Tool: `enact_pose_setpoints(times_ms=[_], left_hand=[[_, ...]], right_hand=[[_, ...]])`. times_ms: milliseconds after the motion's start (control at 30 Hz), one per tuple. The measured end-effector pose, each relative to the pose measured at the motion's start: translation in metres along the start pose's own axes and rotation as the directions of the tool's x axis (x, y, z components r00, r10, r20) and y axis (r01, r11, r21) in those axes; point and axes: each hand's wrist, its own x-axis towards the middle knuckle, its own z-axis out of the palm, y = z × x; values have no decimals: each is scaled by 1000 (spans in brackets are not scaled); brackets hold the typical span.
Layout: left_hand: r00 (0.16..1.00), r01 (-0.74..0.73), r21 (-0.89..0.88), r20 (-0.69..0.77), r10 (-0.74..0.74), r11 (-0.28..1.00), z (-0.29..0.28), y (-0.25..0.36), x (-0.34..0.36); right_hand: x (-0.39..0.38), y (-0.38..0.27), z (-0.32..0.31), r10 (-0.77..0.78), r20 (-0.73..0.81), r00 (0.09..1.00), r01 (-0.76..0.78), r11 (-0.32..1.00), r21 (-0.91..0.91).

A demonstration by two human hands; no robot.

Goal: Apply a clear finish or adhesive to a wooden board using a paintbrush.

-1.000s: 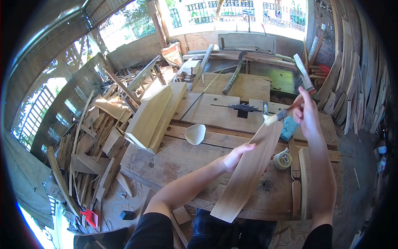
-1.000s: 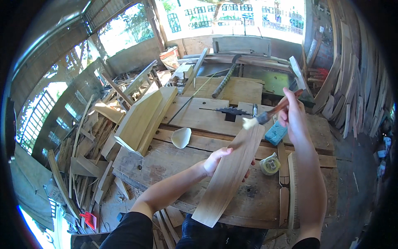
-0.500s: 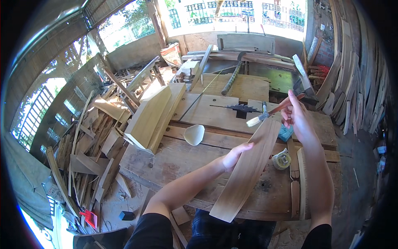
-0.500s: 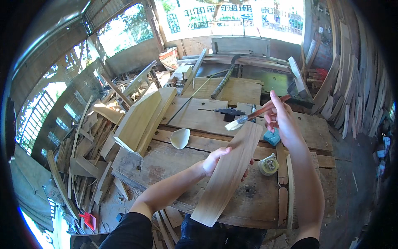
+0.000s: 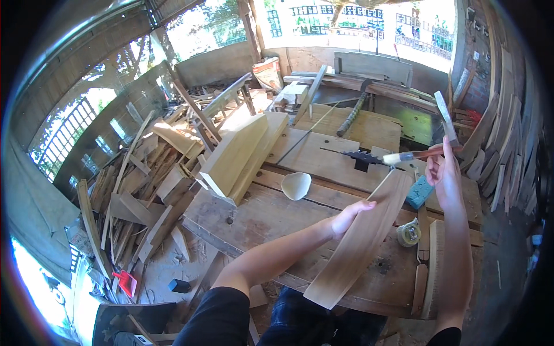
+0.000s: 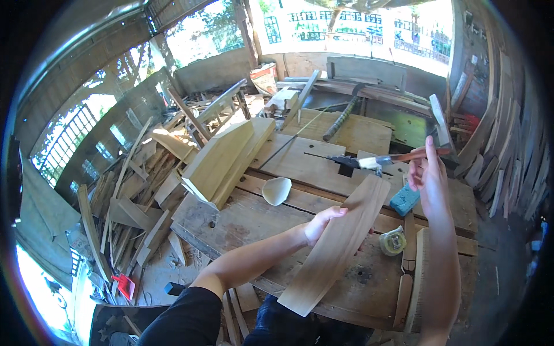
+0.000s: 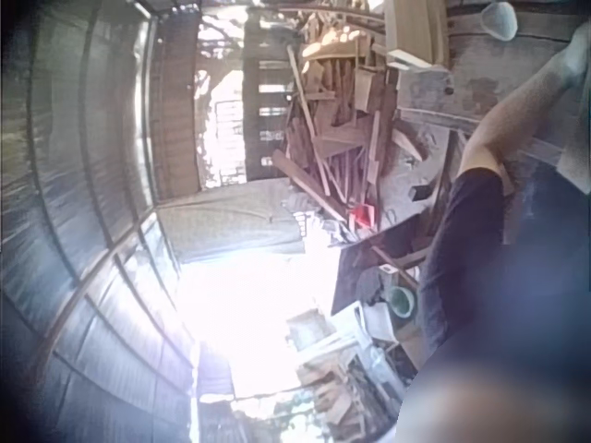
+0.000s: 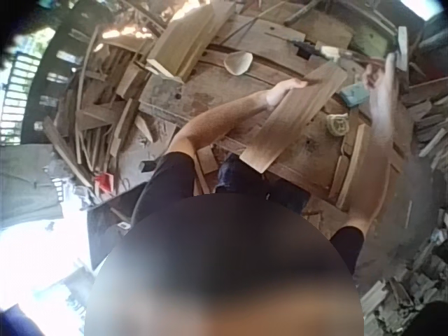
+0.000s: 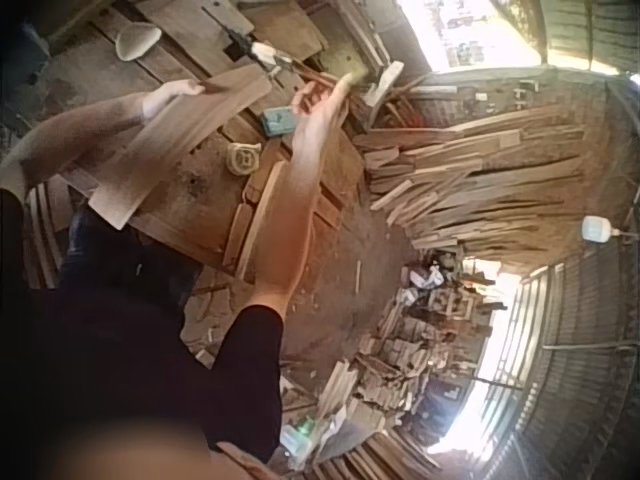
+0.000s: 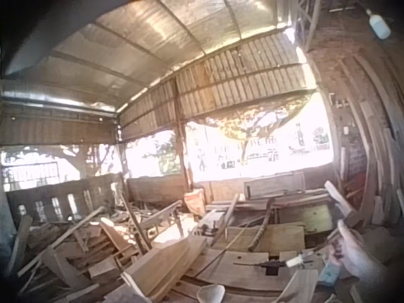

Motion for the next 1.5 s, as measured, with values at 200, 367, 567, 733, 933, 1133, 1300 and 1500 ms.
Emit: enact_pose_setpoints(times_ms=[200,367,567,733,933,1133,1300,1500], left_hand=[[999,-18,-16,29,18,1000,6,3,2],[999,-35,-4,40,35,999,9,6,0],[1000,-20,-42,14,21,999,0,2,1],[999,-32,-34,28,33,999,1,-1,4],[1000,-17,-65,21,18,998,0,-2,4],[999,-25,-56,19,27,998,-1,-1,3],[999,-23,-60,36,25,998,-2,-1,3],[995,-93,-25,-25,92,995,-2,11,1]], right_hand=[[9,6,-21,26,138,990,-11,994,-106],[17,2,-38,-26,61,998,20,996,89],[7,-3,-18,50,137,989,-43,998,-52],[16,-6,-42,11,121,993,-5,999,-52],[13,-9,-35,-31,51,998,29,999,37],[3,-11,-20,43,150,988,-31,996,-84],[12,-10,-38,38,51,998,-45,988,150],[7,-10,-19,36,67,997,-41,996,84]])
